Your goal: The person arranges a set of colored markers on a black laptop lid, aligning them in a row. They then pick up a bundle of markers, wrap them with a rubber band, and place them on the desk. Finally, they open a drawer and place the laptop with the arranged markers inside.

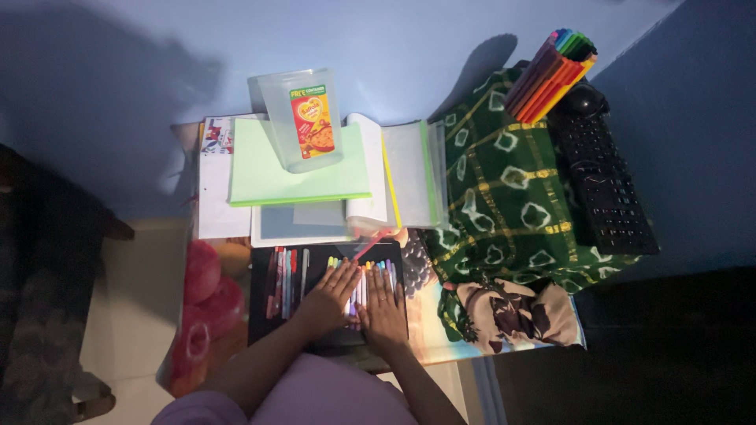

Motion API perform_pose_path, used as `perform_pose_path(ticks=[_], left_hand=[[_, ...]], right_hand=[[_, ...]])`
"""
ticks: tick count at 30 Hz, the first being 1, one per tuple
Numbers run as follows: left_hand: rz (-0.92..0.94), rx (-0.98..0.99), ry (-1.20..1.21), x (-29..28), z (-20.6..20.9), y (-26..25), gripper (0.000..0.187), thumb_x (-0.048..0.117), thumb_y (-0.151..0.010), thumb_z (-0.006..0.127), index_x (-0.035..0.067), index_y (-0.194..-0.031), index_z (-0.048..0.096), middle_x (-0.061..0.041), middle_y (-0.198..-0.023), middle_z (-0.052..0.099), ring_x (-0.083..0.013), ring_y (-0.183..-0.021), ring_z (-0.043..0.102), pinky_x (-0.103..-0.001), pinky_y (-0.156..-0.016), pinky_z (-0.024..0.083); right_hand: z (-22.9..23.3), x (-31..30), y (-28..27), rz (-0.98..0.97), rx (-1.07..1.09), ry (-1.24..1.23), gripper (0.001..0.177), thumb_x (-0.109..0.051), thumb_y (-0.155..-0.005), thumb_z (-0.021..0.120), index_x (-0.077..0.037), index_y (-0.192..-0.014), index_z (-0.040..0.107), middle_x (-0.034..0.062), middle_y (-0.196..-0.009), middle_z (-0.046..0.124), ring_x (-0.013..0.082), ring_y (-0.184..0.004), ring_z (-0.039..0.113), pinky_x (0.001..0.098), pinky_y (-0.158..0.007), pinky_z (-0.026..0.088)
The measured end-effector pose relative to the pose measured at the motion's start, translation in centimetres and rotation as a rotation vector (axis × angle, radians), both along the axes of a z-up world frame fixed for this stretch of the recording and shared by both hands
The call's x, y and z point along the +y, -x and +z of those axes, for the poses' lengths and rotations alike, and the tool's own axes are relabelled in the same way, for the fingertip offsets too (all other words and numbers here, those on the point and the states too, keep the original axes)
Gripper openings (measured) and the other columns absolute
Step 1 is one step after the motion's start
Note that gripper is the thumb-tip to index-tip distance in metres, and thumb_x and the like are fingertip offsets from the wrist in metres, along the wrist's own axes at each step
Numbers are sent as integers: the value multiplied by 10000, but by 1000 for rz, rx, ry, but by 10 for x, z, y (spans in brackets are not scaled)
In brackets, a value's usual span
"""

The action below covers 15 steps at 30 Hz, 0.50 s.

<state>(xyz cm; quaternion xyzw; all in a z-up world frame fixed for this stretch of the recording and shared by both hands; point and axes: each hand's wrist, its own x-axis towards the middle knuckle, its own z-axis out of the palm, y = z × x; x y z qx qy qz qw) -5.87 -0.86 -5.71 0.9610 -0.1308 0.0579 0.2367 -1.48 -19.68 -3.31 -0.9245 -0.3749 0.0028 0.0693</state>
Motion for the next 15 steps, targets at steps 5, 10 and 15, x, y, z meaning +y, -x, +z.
perform_pose_path(ticks=[5,10,15], left_hand=[[-4,-25,-50,-2,-3,0,1099,587,-761,740,-63,-1529,297,-252,-1609,296,-390,-1525,216,-546,-1217,175],[-4,-24,-74,4,5,4,1064,554,-790,714,-53,-1544,272,-251,-1626,267,-384,-1528,206,-528,-1222,171],[6,-68,73,13,44,-4,990,551,-884,661,-52,-1548,244,-245,-1636,204,-376,-1524,174,-538,-1211,153]], right_hand=[[7,5,0,-17,9,35,740,-417,-1021,442,-36,-1606,195,134,-1691,165,308,-1572,78,532,-1226,87],[15,4,-3,-51,118,-145,712,-353,-1004,487,-33,-1594,250,160,-1672,228,309,-1563,142,526,-1224,98],[-13,-15,-41,-284,160,-681,556,-221,-1051,502,18,-1541,391,255,-1562,455,345,-1466,401,456,-1211,290]])
